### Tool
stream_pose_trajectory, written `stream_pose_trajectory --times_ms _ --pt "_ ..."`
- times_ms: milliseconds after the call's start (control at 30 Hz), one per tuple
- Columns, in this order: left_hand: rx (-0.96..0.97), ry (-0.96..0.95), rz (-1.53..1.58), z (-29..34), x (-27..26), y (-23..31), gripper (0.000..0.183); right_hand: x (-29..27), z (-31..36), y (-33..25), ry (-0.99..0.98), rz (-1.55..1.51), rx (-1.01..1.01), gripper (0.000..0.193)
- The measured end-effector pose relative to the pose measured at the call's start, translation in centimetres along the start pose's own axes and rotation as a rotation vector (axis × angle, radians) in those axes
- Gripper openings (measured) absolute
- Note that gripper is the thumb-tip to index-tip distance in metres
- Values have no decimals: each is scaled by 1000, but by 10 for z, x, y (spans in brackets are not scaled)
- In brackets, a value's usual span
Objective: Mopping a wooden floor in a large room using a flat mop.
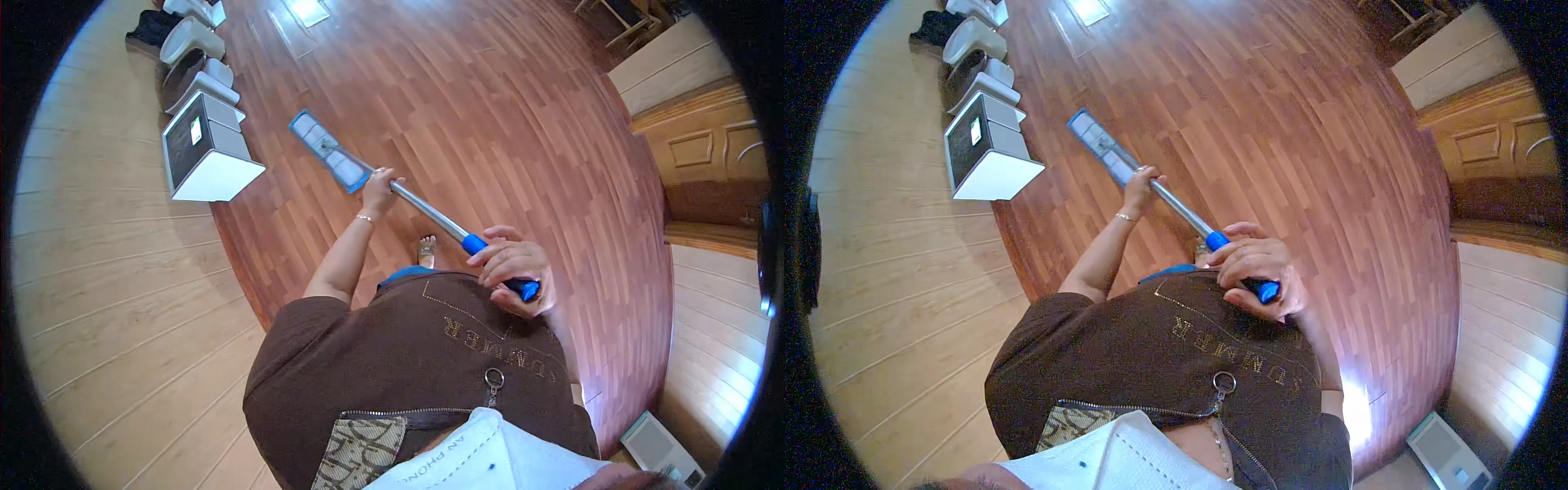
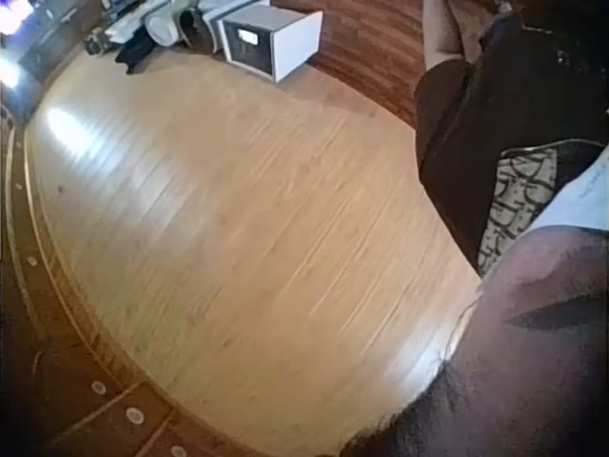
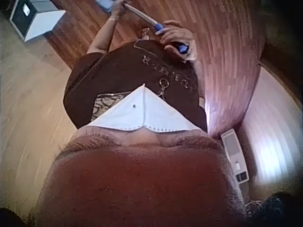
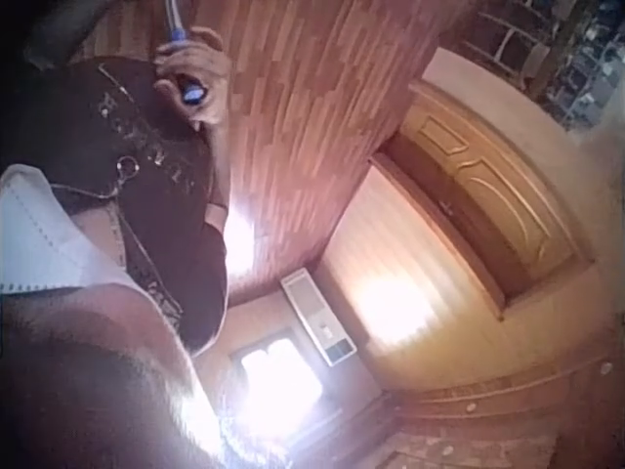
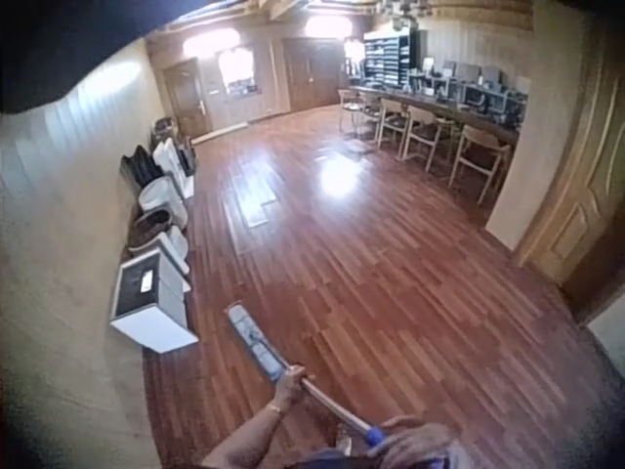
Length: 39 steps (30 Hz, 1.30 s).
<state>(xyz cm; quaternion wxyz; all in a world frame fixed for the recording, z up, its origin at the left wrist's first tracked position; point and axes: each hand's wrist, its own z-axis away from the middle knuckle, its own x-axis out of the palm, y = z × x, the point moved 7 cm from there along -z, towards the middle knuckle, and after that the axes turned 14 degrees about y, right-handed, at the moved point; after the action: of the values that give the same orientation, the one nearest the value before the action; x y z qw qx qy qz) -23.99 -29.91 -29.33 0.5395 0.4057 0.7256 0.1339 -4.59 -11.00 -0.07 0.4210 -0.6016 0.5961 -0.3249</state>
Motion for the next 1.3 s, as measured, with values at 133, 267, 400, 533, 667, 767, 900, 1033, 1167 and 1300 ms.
stream_pose_trajectory --times_ms 133,267,400,533,667,767,900,1033,1167,1300 --pt "-113 -45 12 36 -26 -16 25 8 12 10 3 -38 121 9" --pt "-36 -66 -140 59 -31 -27 30 12 23 6 31 -54 204 9" --pt "-1 -113 -94 59 -16 -12 26 7 38 -13 112 4 179 8" --pt "104 -170 115 60 10 42 21 -3 74 -41 174 79 166 8" --pt "241 -251 280 66 48 95 29 4 109 -84 225 216 90 7" --pt "344 -346 394 86 78 128 31 17 137 -113 265 372 55 9" --pt "450 -495 562 105 96 203 23 27 170 -143 361 551 12 21" --pt "524 -633 735 152 107 246 28 51 190 -184 441 705 -30 35" --pt "608 -683 727 194 99 302 30 55 209 -226 438 842 -18 43" --pt "743 -884 607 241 90 340 25 66 225 -276 517 1044 5 40"
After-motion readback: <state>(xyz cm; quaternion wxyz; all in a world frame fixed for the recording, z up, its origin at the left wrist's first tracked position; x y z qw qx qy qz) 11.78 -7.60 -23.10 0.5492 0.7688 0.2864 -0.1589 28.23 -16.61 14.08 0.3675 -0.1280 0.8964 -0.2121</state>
